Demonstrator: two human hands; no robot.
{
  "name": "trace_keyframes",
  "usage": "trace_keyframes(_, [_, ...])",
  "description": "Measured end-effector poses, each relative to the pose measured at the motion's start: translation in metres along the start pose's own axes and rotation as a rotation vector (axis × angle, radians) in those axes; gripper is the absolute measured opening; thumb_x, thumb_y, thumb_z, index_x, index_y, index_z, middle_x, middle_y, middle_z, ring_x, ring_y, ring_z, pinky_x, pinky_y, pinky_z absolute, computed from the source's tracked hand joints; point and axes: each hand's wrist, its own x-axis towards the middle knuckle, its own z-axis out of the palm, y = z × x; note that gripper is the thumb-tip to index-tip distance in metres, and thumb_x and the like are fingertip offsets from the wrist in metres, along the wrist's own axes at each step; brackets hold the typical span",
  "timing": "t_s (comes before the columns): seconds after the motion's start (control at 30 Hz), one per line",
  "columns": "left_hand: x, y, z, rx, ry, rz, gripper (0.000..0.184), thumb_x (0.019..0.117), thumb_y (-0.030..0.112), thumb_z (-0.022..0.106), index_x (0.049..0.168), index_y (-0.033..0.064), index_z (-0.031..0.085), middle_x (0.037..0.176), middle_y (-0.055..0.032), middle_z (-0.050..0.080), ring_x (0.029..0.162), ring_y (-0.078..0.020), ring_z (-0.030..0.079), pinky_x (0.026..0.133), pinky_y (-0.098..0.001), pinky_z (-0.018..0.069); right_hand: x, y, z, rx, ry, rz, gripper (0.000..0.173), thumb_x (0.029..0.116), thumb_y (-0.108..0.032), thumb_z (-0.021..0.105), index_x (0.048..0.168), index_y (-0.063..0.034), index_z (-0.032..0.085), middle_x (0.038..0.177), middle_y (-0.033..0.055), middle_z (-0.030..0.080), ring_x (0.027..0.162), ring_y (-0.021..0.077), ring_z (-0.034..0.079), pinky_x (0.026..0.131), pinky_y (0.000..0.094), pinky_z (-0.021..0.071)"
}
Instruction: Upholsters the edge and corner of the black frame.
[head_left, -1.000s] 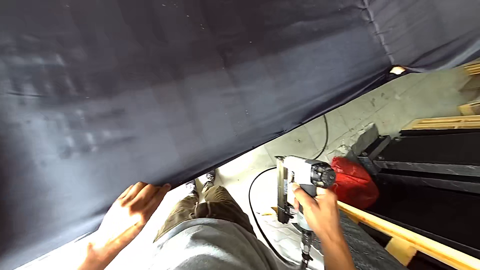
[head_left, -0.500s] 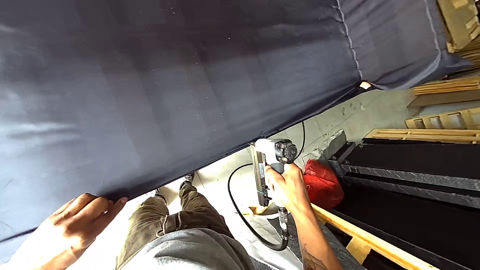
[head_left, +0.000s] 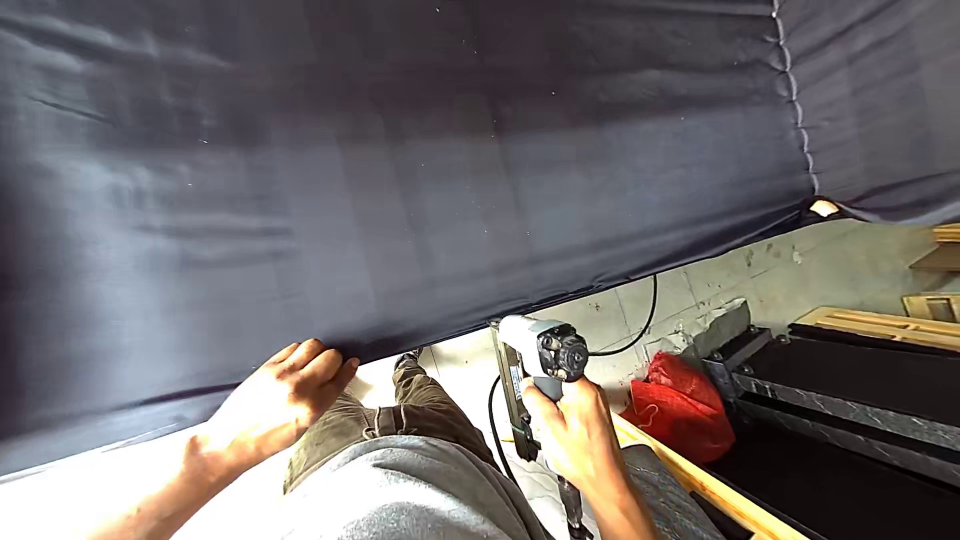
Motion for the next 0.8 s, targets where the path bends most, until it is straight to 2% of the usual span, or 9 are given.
trace_keyframes(0.3, [-0.004, -0.003, 0.002, 0.019, -0.003, 0.036, 0.025, 0.1004, 0.004, 0.049, 0.107, 0.0036, 0.072, 0.089, -0.0090, 0.061, 0.080, -0.0262, 0.060, 0.065, -0.0392, 0.0518, -0.040, -0.067, 0.052, -0.021, -0.031, -0.133, 0.015, 0.0881, -0.023, 0.061, 0.092, -0.0109, 0.069, 0.071, -0.0054, 0.066, 0.055, 0.0020, 0.062, 0.051, 0.0237, 0.0564])
trace_keyframes(0.43, [-0.006, -0.002, 0.003, 0.027, -0.006, 0.038, 0.022, 0.1004, 0.006, 0.050, 0.102, 0.0039, 0.072, 0.091, -0.0085, 0.061, 0.083, -0.0261, 0.060, 0.066, -0.0390, 0.0516, -0.056, -0.098, 0.085, -0.075, -0.074, -0.100, 0.016, 0.0875, -0.023, 0.062, 0.096, -0.0121, 0.069, 0.073, -0.0056, 0.066, 0.059, 0.0027, 0.062, 0.056, 0.0253, 0.0556])
trace_keyframes(0.5, [-0.011, -0.004, -0.007, 0.006, -0.010, 0.022, 0.021, 0.1003, 0.006, 0.051, 0.099, 0.0057, 0.072, 0.089, -0.0078, 0.061, 0.083, -0.0258, 0.061, 0.064, -0.0386, 0.0509, -0.069, -0.104, 0.089, 0.018, -0.068, -0.082, 0.017, 0.0875, -0.025, 0.063, 0.097, -0.0124, 0.070, 0.072, -0.0056, 0.067, 0.054, 0.0045, 0.062, 0.050, 0.0282, 0.0569])
trace_keyframes(0.57, [-0.034, -0.011, -0.032, -0.130, 0.033, -0.014, 0.021, 0.0983, 0.008, 0.054, 0.103, 0.0109, 0.075, 0.092, -0.0040, 0.066, 0.088, -0.0223, 0.064, 0.071, -0.0371, 0.0538, -0.088, -0.106, 0.083, 0.124, -0.058, -0.032, 0.020, 0.0897, -0.025, 0.065, 0.100, -0.0092, 0.071, 0.070, -0.0031, 0.067, 0.052, 0.0098, 0.063, 0.046, 0.0341, 0.0578])
trace_keyframes(0.6, [-0.054, -0.021, -0.051, -0.215, 0.088, -0.066, 0.023, 0.0968, 0.010, 0.056, 0.105, 0.0132, 0.077, 0.097, -0.0013, 0.071, 0.095, -0.0187, 0.067, 0.080, -0.0358, 0.0569, -0.097, -0.109, 0.080, 0.166, -0.048, 0.003, 0.021, 0.0907, -0.022, 0.065, 0.103, -0.0057, 0.070, 0.070, -0.0006, 0.068, 0.051, 0.0130, 0.064, 0.046, 0.0367, 0.0583])
trace_keyframes(0.63, [-0.078, -0.033, -0.072, -0.291, 0.144, -0.145, 0.023, 0.0977, 0.012, 0.057, 0.106, 0.0136, 0.078, 0.102, 0.0004, 0.074, 0.100, -0.0152, 0.069, 0.088, -0.0339, 0.0579, -0.104, -0.110, 0.079, 0.190, -0.032, 0.032, 0.023, 0.0918, -0.020, 0.064, 0.107, -0.0027, 0.068, 0.070, 0.0013, 0.068, 0.052, 0.0148, 0.065, 0.046, 0.0381, 0.0583])
trace_keyframes(0.67, [-0.106, -0.047, -0.092, -0.335, 0.195, -0.247, 0.021, 0.0989, 0.015, 0.059, 0.105, 0.0136, 0.079, 0.103, 0.0019, 0.075, 0.101, -0.0119, 0.069, 0.091, -0.0317, 0.0578, -0.109, -0.110, 0.081, 0.206, -0.011, 0.052, 0.025, 0.0923, -0.017, 0.064, 0.110, -0.0010, 0.067, 0.072, 0.0027, 0.068, 0.052, 0.0158, 0.064, 0.046, 0.0383, 0.0580])
trace_keyframes(0.73, [-0.160, -0.071, -0.122, -0.285, 0.223, -0.471, 0.020, 0.0986, 0.025, 0.063, 0.104, 0.0167, 0.081, 0.100, 0.0059, 0.075, 0.098, -0.0061, 0.070, 0.089, -0.0274, 0.0589, -0.117, -0.104, 0.088, 0.194, 0.041, 0.069, 0.024, 0.0927, -0.017, 0.062, 0.111, -0.0014, 0.064, 0.070, 0.0020, 0.068, 0.050, 0.0149, 0.064, 0.045, 0.0359, 0.0577])
trace_keyframes(0.8, [-0.205, -0.084, -0.130, -0.160, 0.168, -0.569, 0.024, 0.0953, 0.032, 0.065, 0.104, 0.0170, 0.081, 0.101, 0.0042, 0.077, 0.101, -0.0089, 0.071, 0.090, -0.0312, 0.0598, -0.126, -0.100, 0.098, 0.191, 0.074, 0.077, 0.023, 0.0928, -0.016, 0.062, 0.110, -0.0006, 0.063, 0.072, 0.0022, 0.068, 0.049, 0.0142, 0.063, 0.044, 0.0341, 0.0572])
